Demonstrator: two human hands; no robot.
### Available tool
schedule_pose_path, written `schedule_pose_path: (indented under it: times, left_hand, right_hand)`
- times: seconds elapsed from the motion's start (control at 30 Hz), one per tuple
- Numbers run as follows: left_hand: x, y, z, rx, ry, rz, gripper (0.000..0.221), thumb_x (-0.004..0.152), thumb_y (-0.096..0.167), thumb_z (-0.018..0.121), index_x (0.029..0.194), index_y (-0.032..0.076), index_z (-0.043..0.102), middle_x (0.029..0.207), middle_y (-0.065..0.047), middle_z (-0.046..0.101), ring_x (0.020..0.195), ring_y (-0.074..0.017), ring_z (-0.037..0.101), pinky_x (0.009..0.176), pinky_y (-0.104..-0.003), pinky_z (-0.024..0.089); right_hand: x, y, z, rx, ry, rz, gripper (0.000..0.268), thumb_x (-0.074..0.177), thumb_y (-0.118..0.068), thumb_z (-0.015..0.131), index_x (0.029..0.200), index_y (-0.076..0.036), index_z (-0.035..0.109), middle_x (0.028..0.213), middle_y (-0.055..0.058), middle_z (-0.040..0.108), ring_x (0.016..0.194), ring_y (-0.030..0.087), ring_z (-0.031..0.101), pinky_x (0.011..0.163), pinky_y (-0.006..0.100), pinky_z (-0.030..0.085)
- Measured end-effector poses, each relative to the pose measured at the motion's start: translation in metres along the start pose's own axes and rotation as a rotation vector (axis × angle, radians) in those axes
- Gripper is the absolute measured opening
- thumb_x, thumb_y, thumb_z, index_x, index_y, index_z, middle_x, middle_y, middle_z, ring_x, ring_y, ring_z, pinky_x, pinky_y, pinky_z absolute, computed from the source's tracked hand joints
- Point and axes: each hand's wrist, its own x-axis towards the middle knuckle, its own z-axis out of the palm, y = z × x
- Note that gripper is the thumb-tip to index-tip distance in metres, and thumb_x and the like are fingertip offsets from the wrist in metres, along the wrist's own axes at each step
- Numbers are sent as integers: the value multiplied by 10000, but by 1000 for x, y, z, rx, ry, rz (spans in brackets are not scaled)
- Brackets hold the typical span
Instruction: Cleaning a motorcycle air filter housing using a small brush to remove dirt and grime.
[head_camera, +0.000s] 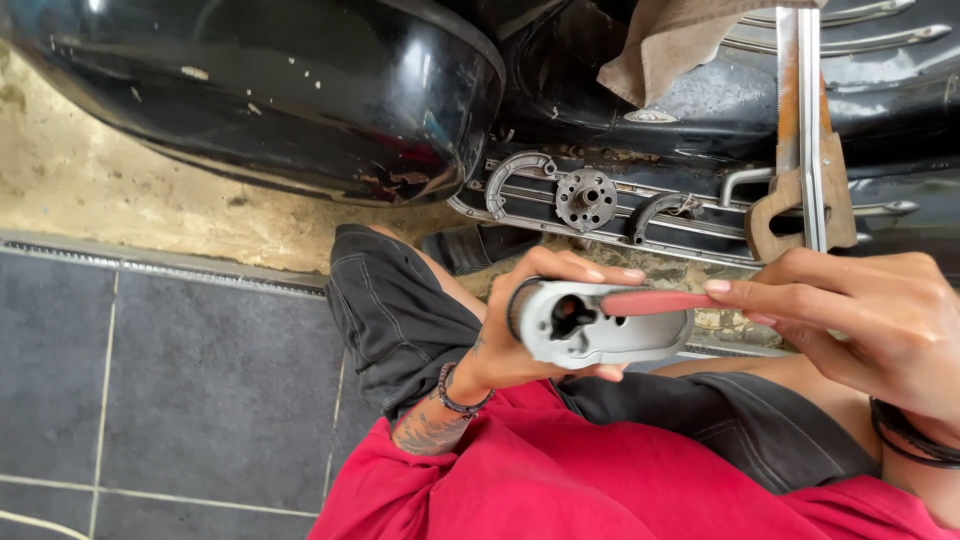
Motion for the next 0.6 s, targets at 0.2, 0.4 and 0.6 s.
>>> schedule_pose_path:
  times: [0.2, 0.4, 0.6]
  left_hand:
    - [1, 8, -25, -85, -11, -16, 743, 656, 109, 939, 1228, 140, 466, 1308, -158, 671, 1284, -337, 669, 1131, -454, 601]
    - [-3, -4, -38, -256, -83, -115, 709, 691, 87, 922, 1237, 140, 474, 1344, -180, 658, 1318, -368, 647, 1174, -502, 562]
    - [-7, -6, -51, -303, -42, -21, 739, 693, 195, 945, 1251, 129, 465, 1302, -168, 672, 1274, -363, 663, 1154, -529, 572]
  right_hand:
    - [-15, -9, 15, -91, 9, 135, 602, 678, 31, 700, 1237, -193, 708, 970, -35, 754, 537, 135, 688, 451, 291, 532]
    - [-38, -47, 48, -117, 74, 351, 530, 760, 20, 677, 1247, -186, 718, 1053, 54, 709, 725, 170, 723, 593, 306, 573]
    - [-6, -77, 47, -396, -10, 175, 620, 628, -69, 755, 1235, -179, 694, 1087, 52, 721, 823, 174, 754, 637, 318, 640]
